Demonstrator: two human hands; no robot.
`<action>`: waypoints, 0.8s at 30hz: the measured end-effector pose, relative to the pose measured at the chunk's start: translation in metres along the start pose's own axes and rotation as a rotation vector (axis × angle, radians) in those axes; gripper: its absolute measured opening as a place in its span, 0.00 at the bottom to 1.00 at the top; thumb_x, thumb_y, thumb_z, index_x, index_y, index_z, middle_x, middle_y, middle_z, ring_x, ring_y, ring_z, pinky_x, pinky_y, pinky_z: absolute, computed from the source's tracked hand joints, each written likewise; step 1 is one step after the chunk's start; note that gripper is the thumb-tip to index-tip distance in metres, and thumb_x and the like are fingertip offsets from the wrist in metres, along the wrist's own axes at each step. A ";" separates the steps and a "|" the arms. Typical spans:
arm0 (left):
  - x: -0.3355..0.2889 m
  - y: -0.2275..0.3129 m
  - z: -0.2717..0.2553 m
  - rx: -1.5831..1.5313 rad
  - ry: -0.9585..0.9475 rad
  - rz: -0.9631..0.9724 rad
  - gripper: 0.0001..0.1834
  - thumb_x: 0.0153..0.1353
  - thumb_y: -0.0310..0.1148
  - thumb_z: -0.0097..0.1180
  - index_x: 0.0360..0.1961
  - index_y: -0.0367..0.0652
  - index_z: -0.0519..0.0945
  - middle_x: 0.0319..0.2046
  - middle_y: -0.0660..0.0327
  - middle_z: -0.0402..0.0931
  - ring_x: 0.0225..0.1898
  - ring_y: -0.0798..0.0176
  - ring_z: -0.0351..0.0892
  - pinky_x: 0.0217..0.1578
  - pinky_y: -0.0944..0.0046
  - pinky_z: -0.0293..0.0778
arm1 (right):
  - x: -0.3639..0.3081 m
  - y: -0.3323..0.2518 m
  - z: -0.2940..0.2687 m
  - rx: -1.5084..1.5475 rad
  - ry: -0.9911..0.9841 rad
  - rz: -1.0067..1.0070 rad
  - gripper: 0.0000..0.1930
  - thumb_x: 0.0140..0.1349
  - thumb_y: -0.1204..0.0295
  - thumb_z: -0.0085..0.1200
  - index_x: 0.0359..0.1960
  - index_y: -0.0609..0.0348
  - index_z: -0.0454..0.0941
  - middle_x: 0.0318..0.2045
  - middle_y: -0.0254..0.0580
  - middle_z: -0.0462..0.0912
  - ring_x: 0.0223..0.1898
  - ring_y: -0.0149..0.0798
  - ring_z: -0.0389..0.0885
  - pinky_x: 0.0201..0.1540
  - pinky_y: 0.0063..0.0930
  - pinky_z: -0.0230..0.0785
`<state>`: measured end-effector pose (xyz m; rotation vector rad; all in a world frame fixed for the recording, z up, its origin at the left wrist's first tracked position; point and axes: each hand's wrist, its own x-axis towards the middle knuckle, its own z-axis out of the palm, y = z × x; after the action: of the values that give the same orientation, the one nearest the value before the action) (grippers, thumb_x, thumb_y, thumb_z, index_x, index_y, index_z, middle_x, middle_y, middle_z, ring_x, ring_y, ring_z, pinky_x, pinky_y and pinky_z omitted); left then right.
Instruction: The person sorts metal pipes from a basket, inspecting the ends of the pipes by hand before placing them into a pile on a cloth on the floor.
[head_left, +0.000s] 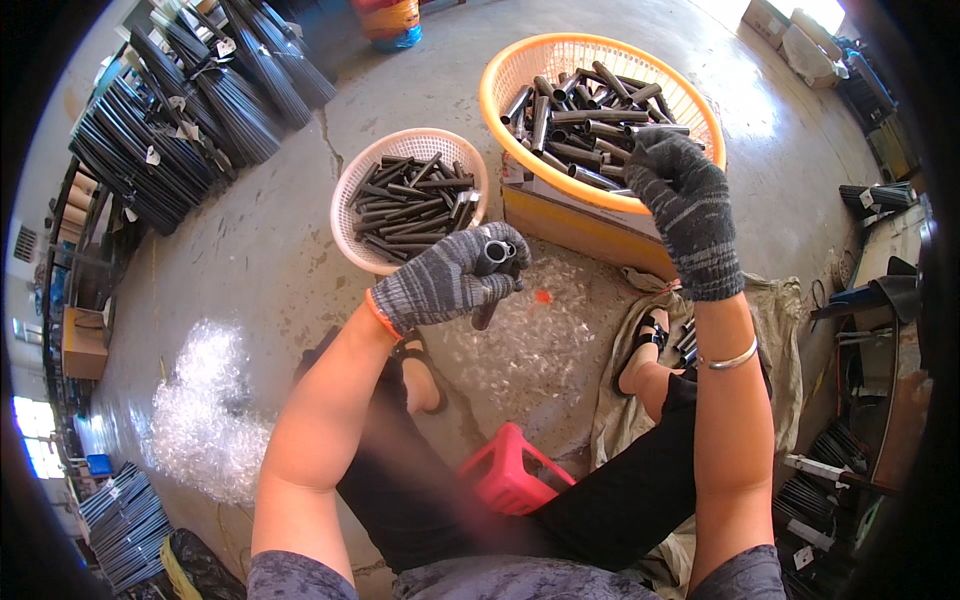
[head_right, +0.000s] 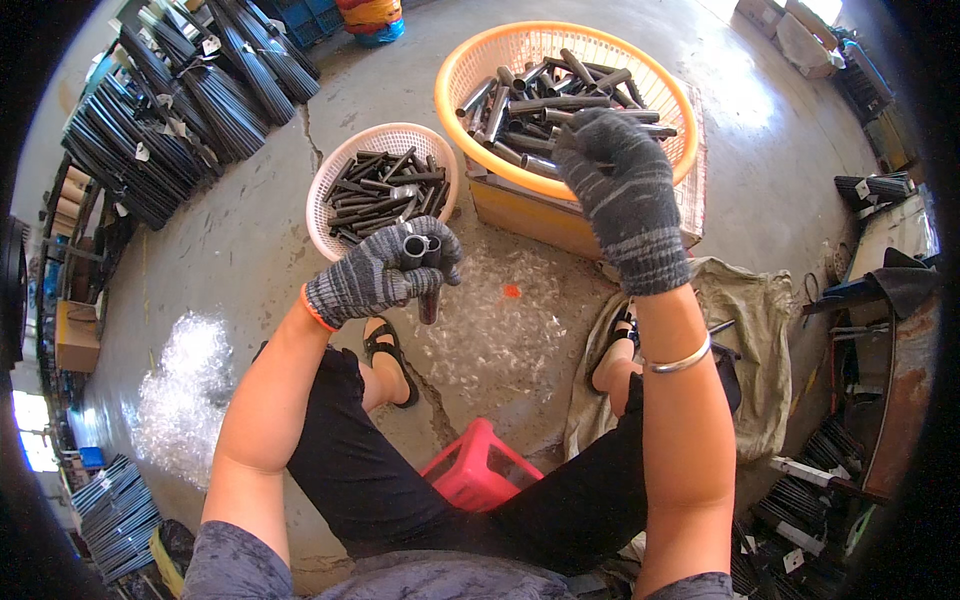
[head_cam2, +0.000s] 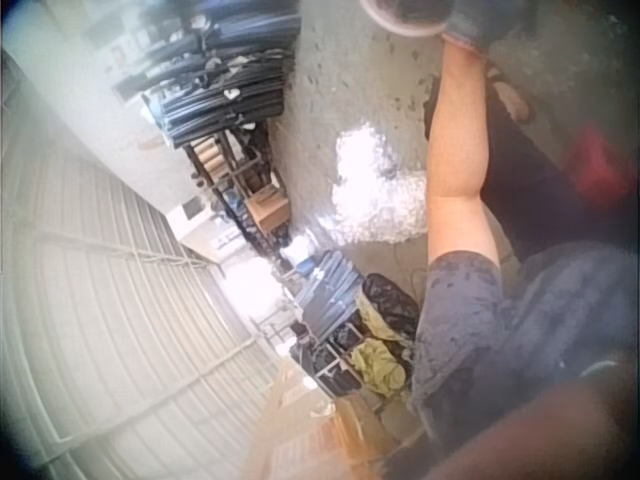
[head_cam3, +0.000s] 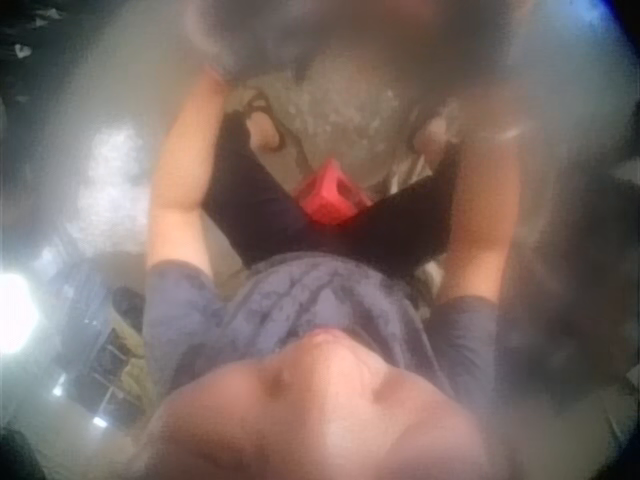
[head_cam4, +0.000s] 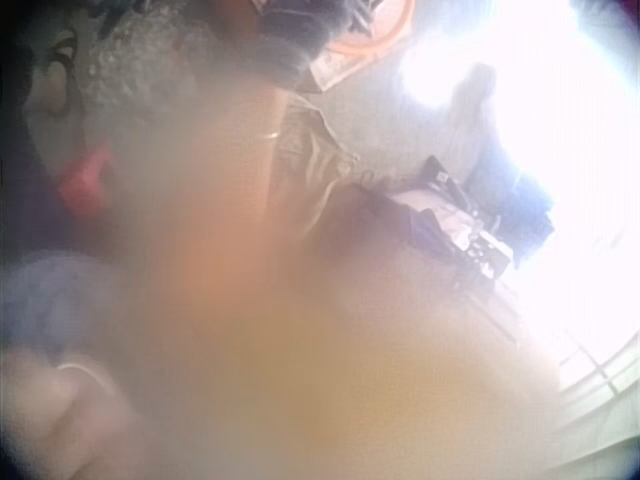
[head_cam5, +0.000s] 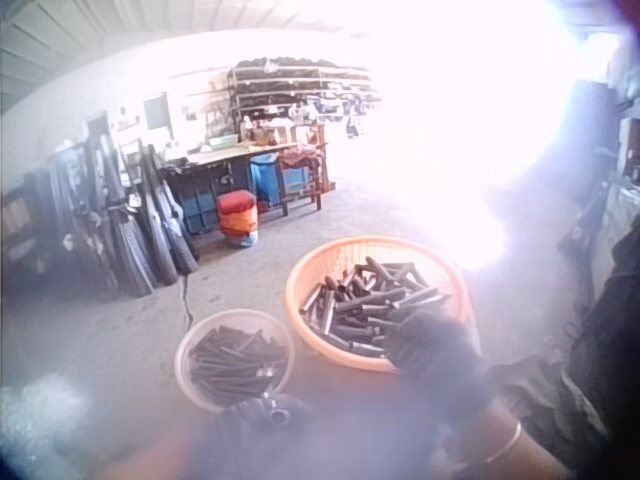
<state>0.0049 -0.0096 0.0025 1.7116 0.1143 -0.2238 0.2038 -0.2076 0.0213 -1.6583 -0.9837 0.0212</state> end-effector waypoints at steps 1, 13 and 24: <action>0.000 0.003 -0.001 0.025 -0.018 -0.056 0.17 0.59 0.22 0.58 0.50 0.38 0.74 0.40 0.62 0.80 0.39 0.69 0.79 0.42 0.69 0.76 | -0.003 -0.007 0.006 0.114 -0.016 0.022 0.06 0.54 0.85 0.59 0.33 0.64 0.79 0.34 0.40 0.82 0.36 0.30 0.79 0.43 0.25 0.76; 0.003 -0.004 0.008 0.359 0.174 0.249 0.18 0.53 0.23 0.57 0.47 0.37 0.74 0.37 0.49 0.74 0.40 0.48 0.76 0.43 0.55 0.72 | -0.042 -0.044 0.058 0.158 -0.369 -0.001 0.08 0.49 0.85 0.55 0.32 0.65 0.79 0.27 0.37 0.79 0.28 0.25 0.72 0.34 0.22 0.69; 0.002 -0.010 0.004 0.566 0.158 0.378 0.26 0.54 0.25 0.63 0.55 0.35 0.71 0.41 0.56 0.72 0.41 0.60 0.72 0.46 0.61 0.72 | -0.042 -0.047 0.058 0.267 -0.418 0.120 0.08 0.52 0.82 0.57 0.35 0.64 0.80 0.26 0.34 0.78 0.28 0.25 0.72 0.34 0.22 0.69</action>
<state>0.0041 -0.0122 -0.0085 2.2716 -0.1739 0.1809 0.1208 -0.1873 0.0193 -1.4892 -1.1335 0.5758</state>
